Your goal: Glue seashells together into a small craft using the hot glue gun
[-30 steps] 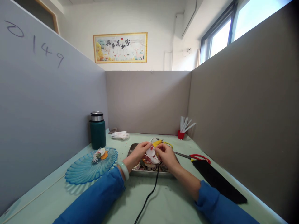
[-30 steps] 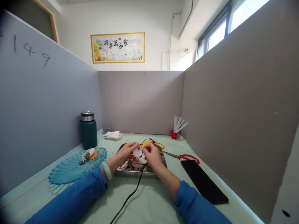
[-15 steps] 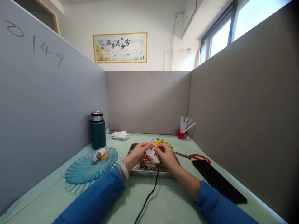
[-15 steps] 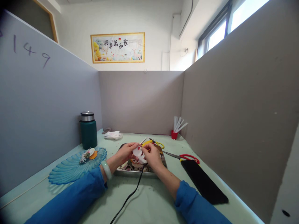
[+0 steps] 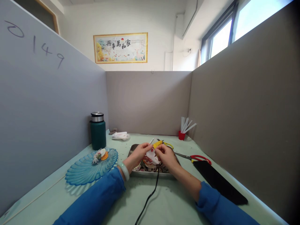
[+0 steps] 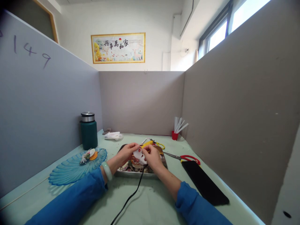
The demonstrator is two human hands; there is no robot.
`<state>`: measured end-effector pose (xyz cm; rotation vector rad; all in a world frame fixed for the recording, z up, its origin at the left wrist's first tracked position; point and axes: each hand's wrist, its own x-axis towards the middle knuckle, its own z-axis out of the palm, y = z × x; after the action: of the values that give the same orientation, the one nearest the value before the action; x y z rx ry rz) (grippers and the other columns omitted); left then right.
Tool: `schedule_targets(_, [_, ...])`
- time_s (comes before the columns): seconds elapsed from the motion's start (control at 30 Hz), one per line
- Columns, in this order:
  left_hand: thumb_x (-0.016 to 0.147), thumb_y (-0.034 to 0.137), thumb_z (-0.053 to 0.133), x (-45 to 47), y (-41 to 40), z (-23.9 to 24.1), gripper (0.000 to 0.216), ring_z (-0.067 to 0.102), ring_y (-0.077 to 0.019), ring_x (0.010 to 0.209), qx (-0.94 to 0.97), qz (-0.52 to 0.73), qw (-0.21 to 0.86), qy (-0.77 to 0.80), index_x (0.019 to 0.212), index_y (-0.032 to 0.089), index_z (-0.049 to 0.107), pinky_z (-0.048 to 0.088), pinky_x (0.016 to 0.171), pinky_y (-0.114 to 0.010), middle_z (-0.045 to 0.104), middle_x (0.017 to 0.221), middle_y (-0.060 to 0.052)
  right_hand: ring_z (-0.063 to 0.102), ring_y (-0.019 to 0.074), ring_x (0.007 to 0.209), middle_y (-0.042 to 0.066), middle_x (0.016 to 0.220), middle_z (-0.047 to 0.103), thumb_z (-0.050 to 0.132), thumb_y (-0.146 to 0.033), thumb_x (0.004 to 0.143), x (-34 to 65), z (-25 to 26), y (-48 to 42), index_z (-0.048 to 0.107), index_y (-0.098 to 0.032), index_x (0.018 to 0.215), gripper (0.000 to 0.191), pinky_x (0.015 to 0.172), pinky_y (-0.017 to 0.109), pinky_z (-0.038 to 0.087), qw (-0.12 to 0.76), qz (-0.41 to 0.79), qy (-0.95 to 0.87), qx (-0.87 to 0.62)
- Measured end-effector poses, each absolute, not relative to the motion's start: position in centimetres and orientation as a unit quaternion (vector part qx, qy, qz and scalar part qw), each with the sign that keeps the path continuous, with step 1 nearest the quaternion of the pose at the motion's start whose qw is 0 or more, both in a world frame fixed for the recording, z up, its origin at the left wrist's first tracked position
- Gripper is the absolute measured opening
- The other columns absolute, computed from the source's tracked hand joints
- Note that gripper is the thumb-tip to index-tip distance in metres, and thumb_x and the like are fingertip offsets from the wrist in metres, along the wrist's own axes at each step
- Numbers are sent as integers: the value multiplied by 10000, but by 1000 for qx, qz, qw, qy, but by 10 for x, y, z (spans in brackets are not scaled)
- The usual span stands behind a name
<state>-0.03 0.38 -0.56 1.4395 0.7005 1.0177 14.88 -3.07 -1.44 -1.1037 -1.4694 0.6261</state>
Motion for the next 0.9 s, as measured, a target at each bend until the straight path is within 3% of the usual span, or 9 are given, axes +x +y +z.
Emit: schedule_targets(0.9, [681, 477, 646, 0, -7, 3, 363, 503, -86, 515, 650, 417, 549, 320, 782, 138, 569, 448, 453, -194, 529, 638, 5, 508, 102, 427, -37, 537, 537, 543, -382, 758, 149, -17, -30, 527, -170, 724, 216, 411, 199, 355, 543, 258, -640, -479])
